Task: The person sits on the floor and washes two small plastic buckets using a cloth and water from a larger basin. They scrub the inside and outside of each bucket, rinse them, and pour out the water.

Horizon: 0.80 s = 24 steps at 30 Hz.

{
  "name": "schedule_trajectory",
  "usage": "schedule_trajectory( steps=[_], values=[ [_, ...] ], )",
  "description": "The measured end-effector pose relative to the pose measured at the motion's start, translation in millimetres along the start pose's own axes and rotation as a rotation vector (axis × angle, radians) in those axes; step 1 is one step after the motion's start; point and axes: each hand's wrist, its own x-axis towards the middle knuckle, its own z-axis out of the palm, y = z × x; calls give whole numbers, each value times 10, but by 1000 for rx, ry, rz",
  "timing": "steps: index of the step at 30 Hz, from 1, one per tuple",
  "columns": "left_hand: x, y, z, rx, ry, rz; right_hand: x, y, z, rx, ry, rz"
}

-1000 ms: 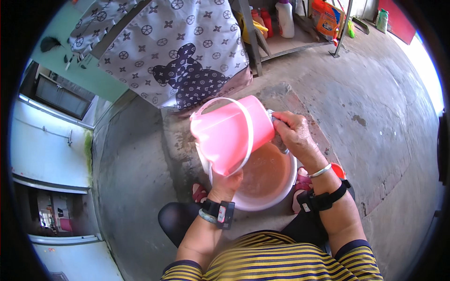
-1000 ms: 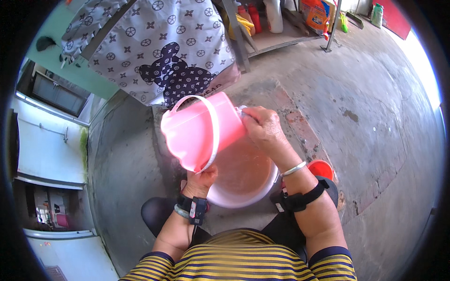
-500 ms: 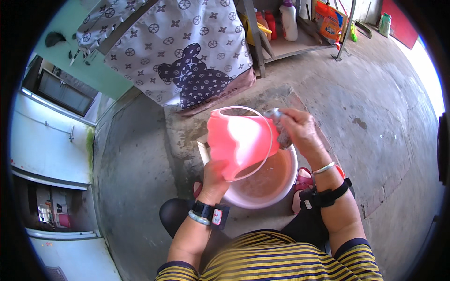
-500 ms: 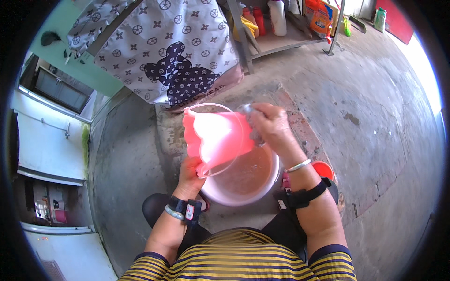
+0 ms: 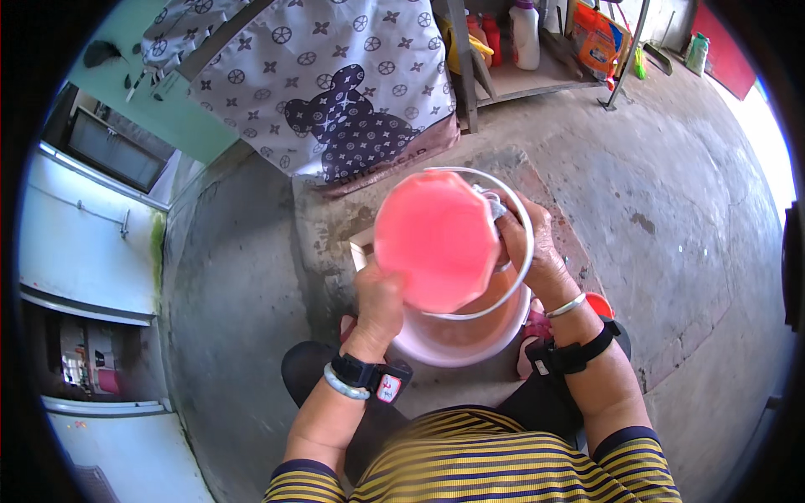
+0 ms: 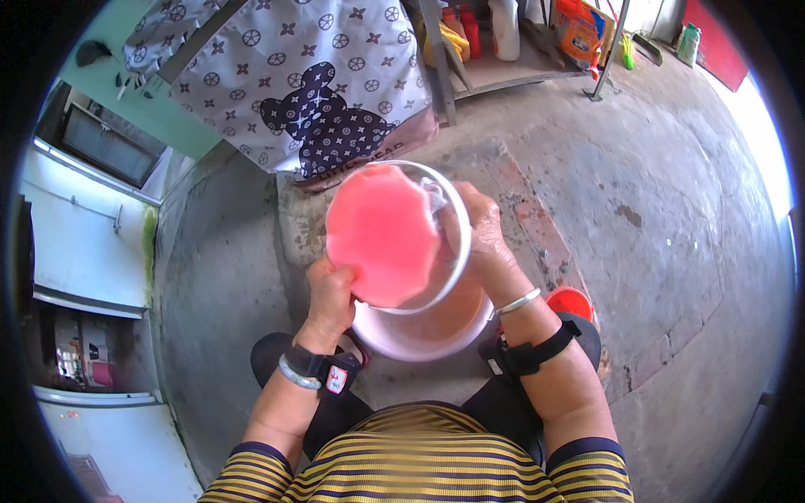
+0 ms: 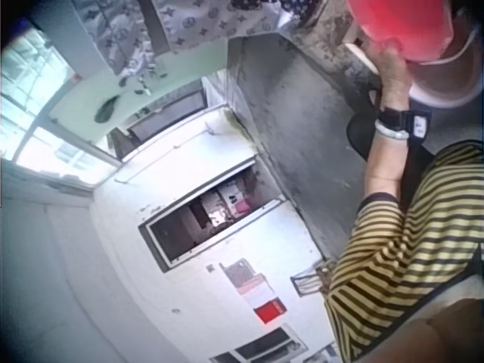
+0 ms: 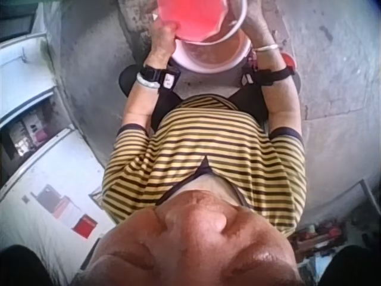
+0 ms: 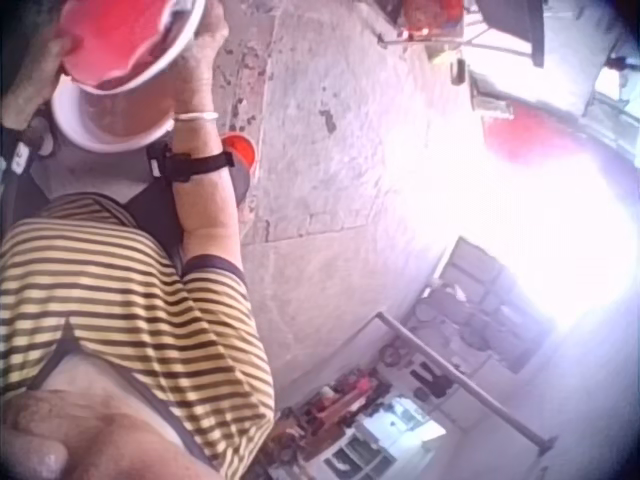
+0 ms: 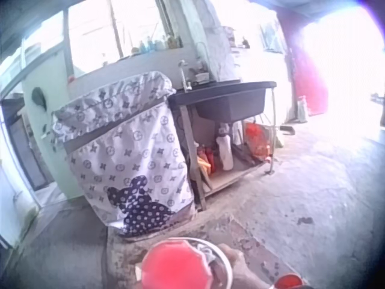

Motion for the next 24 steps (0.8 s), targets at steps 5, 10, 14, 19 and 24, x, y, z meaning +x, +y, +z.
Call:
schedule_trajectory(
  steps=[5, 10, 14, 19, 24],
  values=[
    [-221, 335, 55, 28, -94, 133, 204, 188, -150, -299, 50, -84],
    [-265, 750, -185, 19, 6, 189, 276, 343, -51, -562, 9, -22],
    [-248, 1053, -458, 85, 152, 386, 173, 185, 43, -308, -14, 176],
    [-303, 1146, -870, 255, 268, 401, 227, 328, -1, -183, -68, 205],
    [-450, 1177, -1040, 325, 273, 357, 132, 211, 209, -93, -240, 307]
  ],
)
